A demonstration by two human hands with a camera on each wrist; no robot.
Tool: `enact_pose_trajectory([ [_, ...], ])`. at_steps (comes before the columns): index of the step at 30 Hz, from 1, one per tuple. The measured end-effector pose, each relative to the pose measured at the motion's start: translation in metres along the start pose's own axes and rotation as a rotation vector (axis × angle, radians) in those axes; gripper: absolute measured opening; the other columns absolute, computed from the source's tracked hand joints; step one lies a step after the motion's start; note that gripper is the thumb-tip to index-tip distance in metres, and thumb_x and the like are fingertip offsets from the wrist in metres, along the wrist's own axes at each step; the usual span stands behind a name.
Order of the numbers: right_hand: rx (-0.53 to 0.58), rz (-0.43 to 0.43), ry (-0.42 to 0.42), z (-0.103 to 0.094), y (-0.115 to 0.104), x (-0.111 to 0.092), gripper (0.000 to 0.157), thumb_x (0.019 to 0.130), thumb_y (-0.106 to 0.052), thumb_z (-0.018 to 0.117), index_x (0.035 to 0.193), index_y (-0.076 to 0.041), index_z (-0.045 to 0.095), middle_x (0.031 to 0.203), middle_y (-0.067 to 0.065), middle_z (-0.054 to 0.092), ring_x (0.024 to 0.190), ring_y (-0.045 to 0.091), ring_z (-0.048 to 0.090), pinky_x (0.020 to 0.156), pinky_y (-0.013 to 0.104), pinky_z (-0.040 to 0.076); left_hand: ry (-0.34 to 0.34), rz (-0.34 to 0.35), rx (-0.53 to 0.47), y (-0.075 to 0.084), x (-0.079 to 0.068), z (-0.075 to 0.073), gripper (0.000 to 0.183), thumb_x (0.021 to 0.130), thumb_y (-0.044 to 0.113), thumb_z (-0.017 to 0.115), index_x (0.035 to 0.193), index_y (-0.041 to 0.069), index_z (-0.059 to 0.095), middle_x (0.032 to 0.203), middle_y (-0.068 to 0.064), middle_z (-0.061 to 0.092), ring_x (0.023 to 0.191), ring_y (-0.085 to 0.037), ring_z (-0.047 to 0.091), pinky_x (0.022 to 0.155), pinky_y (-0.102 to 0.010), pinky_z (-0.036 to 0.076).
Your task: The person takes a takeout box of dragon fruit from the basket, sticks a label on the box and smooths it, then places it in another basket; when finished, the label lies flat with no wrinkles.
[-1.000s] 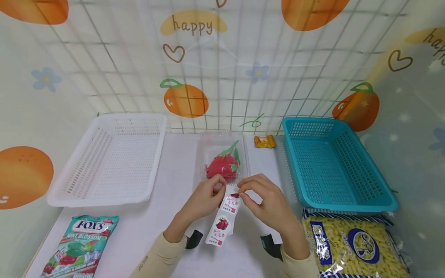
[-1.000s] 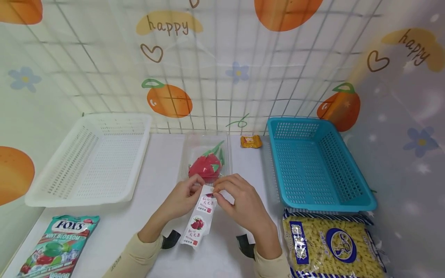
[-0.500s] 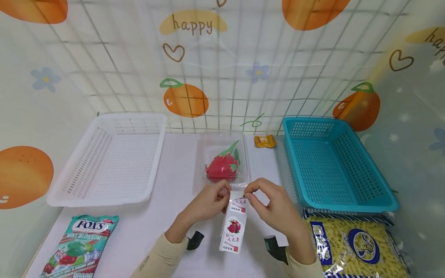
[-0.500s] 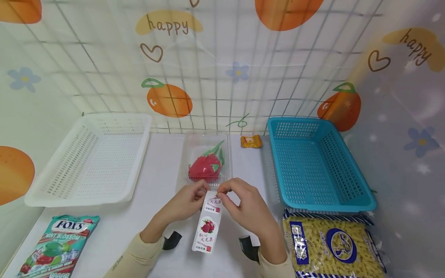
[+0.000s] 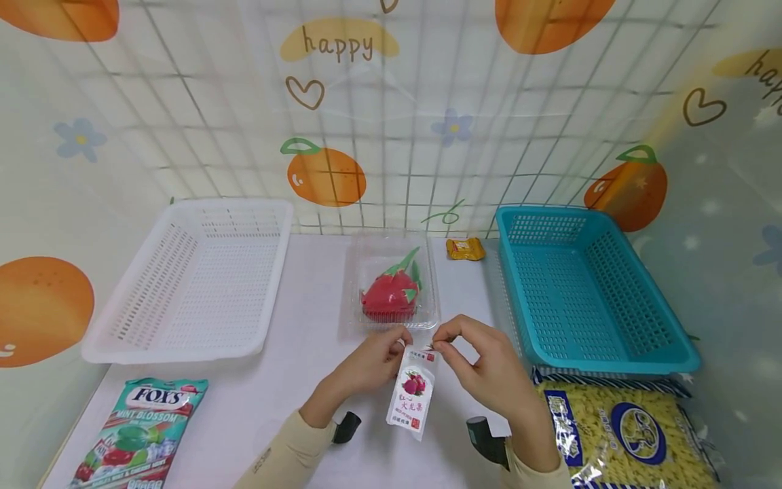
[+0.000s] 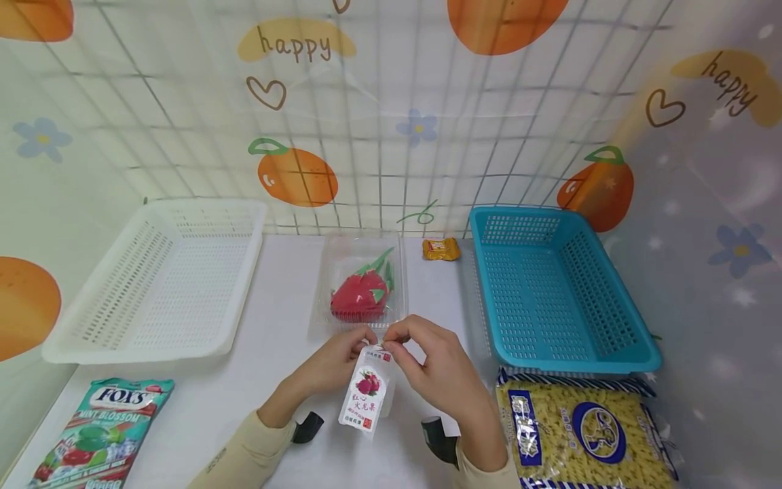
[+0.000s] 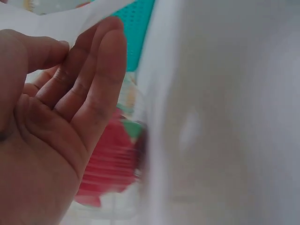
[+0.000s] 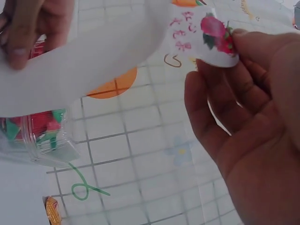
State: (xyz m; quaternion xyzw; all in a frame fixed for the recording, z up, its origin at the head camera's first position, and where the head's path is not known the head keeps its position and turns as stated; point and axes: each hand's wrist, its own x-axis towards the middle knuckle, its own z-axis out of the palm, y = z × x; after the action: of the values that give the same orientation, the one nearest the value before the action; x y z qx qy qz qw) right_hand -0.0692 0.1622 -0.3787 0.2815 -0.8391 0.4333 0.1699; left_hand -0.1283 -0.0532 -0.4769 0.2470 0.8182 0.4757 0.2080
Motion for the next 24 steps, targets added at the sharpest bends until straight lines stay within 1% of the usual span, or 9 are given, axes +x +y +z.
enact_pose_trajectory([
  [4, 0.018, -0.025, -0.001, -0.002, -0.003, 0.000, 0.013, 0.094, -0.004, 0.071, 0.101, -0.014, 0.067, 0.089, -0.005, 0.072, 0.078, 0.007, 0.065, 0.070, 0.024, 0.058, 0.032, -0.004, -0.005, -0.010, 0.002, 0.002, 0.009, 0.103, 0.007, 0.055, 0.110, 0.012, 0.058, 0.080, -0.003, 0.072, 0.065, -0.007, 0.062, 0.062, -0.022, 0.052],
  [6, 0.026, -0.032, 0.002, -0.003, -0.005, -0.001, 0.012, 0.094, -0.004, 0.071, 0.101, -0.014, 0.067, 0.089, -0.004, 0.072, 0.078, 0.007, 0.065, 0.070, 0.023, 0.058, 0.043, 0.009, 0.005, -0.014, 0.003, 0.002, 0.009, 0.102, 0.006, 0.056, 0.108, 0.012, 0.059, 0.076, -0.003, 0.068, 0.064, -0.008, 0.060, 0.061, -0.022, 0.052],
  [7, 0.029, -0.034, 0.005, -0.003, -0.006, -0.001, 0.013, 0.094, -0.004, 0.071, 0.102, -0.014, 0.067, 0.089, -0.003, 0.072, 0.078, 0.008, 0.065, 0.070, 0.023, 0.058, 0.044, 0.016, 0.018, -0.015, 0.003, 0.002, 0.009, 0.101, 0.006, 0.057, 0.108, 0.012, 0.060, 0.077, -0.001, 0.067, 0.066, -0.007, 0.060, 0.062, -0.021, 0.052],
  [10, 0.032, -0.033, 0.011, -0.004, -0.007, -0.001, 0.014, 0.094, -0.003, 0.071, 0.102, -0.014, 0.067, 0.089, -0.003, 0.072, 0.078, 0.008, 0.065, 0.071, 0.023, 0.058, 0.051, 0.039, 0.084, -0.018, 0.003, 0.000, 0.007, 0.100, 0.009, 0.062, 0.106, 0.013, 0.063, 0.085, 0.001, 0.067, 0.076, -0.007, 0.062, 0.071, -0.022, 0.054],
  [12, 0.032, -0.035, 0.015, -0.004, -0.008, 0.000, 0.015, 0.093, -0.002, 0.071, 0.102, -0.013, 0.067, 0.089, -0.003, 0.073, 0.078, 0.008, 0.065, 0.070, 0.022, 0.058, 0.055, 0.046, 0.138, -0.019, 0.002, -0.004, 0.008, 0.100, 0.010, 0.063, 0.107, 0.013, 0.066, 0.093, 0.001, 0.069, 0.085, -0.008, 0.064, 0.079, -0.025, 0.056],
  [14, 0.030, -0.036, 0.016, -0.004, -0.008, 0.000, 0.015, 0.093, -0.002, 0.071, 0.102, -0.013, 0.067, 0.089, -0.003, 0.073, 0.078, 0.008, 0.065, 0.070, 0.022, 0.057, 0.056, 0.039, 0.178, -0.019, 0.001, -0.007, 0.011, 0.100, 0.011, 0.063, 0.109, 0.014, 0.068, 0.102, 0.001, 0.071, 0.094, -0.010, 0.064, 0.087, -0.028, 0.056],
  [16, 0.024, -0.036, 0.014, -0.004, -0.008, 0.000, 0.014, 0.093, -0.002, 0.071, 0.102, -0.013, 0.067, 0.089, -0.002, 0.073, 0.077, 0.008, 0.065, 0.069, 0.022, 0.057, 0.051, 0.031, 0.200, -0.019, 0.000, -0.009, 0.016, 0.100, 0.010, 0.060, 0.111, 0.014, 0.071, 0.107, 0.001, 0.072, 0.099, -0.011, 0.064, 0.092, -0.032, 0.056],
  [18, 0.020, -0.032, 0.008, -0.003, -0.008, 0.000, 0.013, 0.094, -0.004, 0.071, 0.102, -0.013, 0.068, 0.088, 0.000, 0.073, 0.077, 0.008, 0.065, 0.069, 0.022, 0.058, 0.041, 0.028, 0.212, -0.020, -0.001, -0.011, 0.019, 0.101, 0.010, 0.059, 0.113, 0.015, 0.073, 0.110, 0.001, 0.073, 0.102, -0.012, 0.063, 0.094, -0.034, 0.056],
  [24, 0.015, -0.004, -0.006, -0.002, -0.008, 0.000, 0.022, 0.089, 0.003, 0.073, 0.101, -0.014, 0.067, 0.090, -0.003, 0.073, 0.078, 0.007, 0.066, 0.070, 0.023, 0.059, 0.003, 0.028, 0.261, -0.016, -0.006, -0.016, 0.022, 0.102, 0.014, 0.059, 0.117, 0.015, 0.075, 0.115, 0.002, 0.074, 0.105, -0.014, 0.063, 0.095, -0.037, 0.056],
])
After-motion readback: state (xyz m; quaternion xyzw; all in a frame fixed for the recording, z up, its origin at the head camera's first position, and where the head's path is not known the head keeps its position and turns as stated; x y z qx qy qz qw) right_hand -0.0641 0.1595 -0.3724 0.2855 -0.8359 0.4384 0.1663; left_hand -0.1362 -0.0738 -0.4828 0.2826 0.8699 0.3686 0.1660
